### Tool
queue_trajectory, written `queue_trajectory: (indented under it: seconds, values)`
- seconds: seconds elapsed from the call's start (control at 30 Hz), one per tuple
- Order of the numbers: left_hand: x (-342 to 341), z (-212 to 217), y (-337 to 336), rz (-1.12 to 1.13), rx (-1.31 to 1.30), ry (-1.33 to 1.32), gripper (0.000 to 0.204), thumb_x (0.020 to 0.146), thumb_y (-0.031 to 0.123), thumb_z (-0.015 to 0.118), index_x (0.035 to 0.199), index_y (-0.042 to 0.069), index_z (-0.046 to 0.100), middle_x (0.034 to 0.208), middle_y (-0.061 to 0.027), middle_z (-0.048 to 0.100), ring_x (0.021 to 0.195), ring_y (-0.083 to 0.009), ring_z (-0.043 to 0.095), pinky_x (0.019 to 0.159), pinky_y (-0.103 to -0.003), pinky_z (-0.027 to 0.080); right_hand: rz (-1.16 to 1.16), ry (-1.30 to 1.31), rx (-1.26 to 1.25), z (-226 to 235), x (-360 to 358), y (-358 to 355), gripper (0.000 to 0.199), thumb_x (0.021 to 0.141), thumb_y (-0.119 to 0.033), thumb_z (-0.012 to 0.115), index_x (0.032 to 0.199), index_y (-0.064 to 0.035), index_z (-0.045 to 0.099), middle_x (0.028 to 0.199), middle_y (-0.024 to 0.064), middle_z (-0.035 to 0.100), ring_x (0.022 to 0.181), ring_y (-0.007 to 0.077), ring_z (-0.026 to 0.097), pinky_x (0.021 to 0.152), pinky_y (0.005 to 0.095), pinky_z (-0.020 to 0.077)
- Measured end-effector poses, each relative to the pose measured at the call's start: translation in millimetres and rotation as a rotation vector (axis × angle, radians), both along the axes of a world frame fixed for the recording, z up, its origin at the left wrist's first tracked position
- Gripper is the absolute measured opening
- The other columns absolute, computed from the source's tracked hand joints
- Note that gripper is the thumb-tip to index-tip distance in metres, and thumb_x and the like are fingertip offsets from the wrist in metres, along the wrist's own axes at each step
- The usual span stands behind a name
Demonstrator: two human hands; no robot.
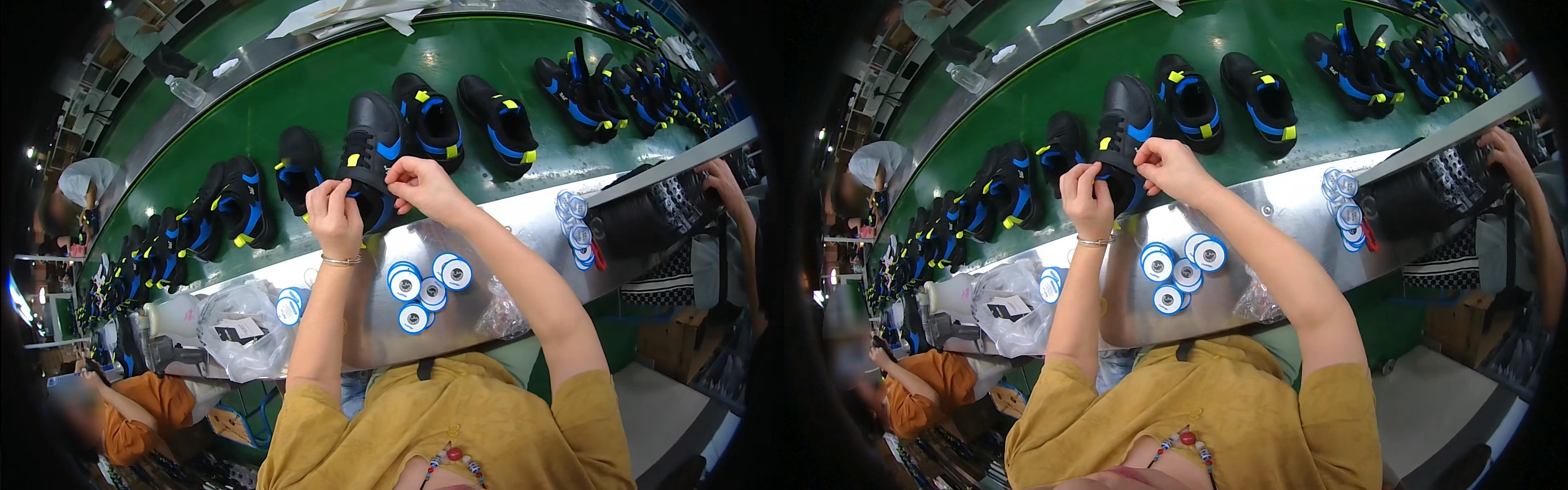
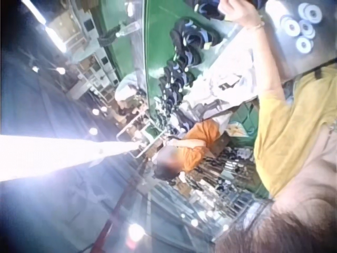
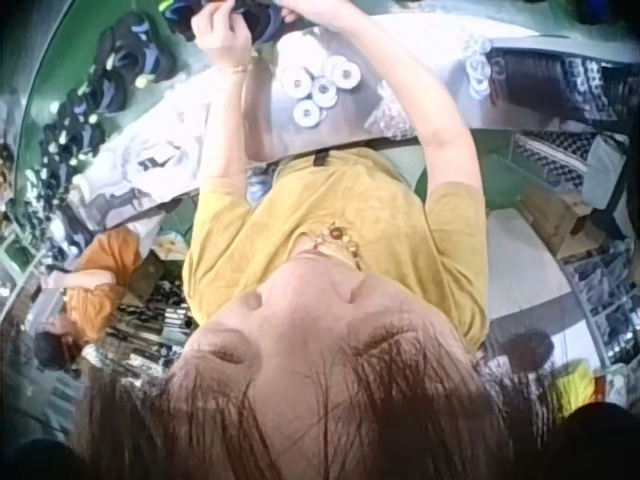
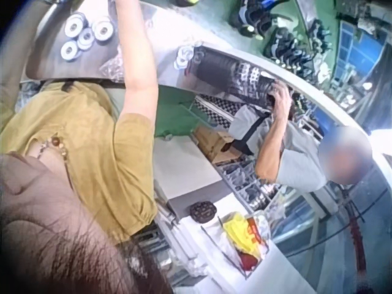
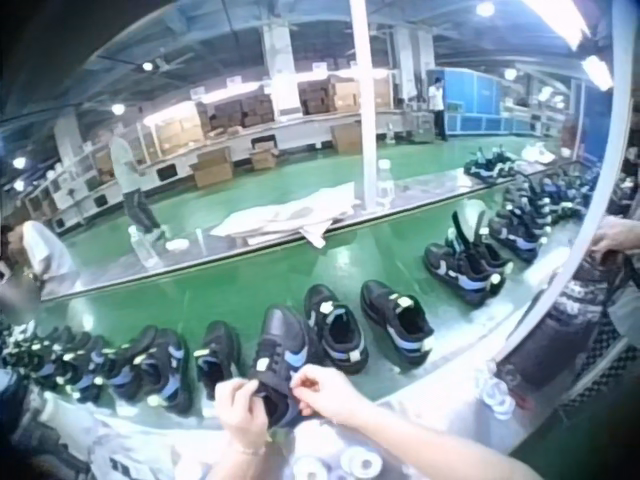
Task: The person attaches small circular labels to the tongue of black and blue sneakers on a moving conveyor belt. They pick up each label, place it on the shoe, and smooth it down before the next pair arrives.
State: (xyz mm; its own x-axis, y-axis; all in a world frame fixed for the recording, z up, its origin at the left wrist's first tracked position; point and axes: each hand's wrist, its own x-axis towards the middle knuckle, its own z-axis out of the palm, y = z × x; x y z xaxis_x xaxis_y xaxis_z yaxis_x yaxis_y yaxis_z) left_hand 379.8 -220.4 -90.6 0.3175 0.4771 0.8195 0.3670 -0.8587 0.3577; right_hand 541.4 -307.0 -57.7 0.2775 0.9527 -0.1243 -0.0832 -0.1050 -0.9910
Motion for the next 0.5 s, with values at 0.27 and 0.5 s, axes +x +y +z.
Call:
queue_trajectory:
  seconds: [0.27, 0.5]
  values:
    - [3.1, 2.7, 5.1, 0.033, 0.008, 0.033, 0.026, 0.069, -0.008, 0.062, 0.092, 0.002, 0.068, 0.092, -0.0115, 0.061, 0.085, -0.0296, 0.059, 0.073, -0.038, 0.05, -0.044, -0.28, -0.084, -5.2, -12.5, -0.7, 0.007, 0.088, -0.008, 0.062, 0.092, -0.0016, 0.06, 0.072, 0.0025, 0.06, 0.06, 0.0078, 0.058, 0.051, 0.0234, 0.0501]
    - [7.2, 7.8, 22.7, 0.123, -0.119, 0.199, 0.021, 0.075, -0.002, 0.059, 0.095, 0.005, 0.066, 0.096, -0.0114, 0.059, 0.094, -0.0308, 0.057, 0.081, -0.04, 0.048, -0.232, -0.357, -0.086, 24.2, 53.1, -92.3, 0.014, 0.089, -0.015, 0.063, 0.086, -0.0013, 0.064, 0.07, 0.0015, 0.06, 0.059, 0.0081, 0.058, 0.051, 0.0225, 0.047]
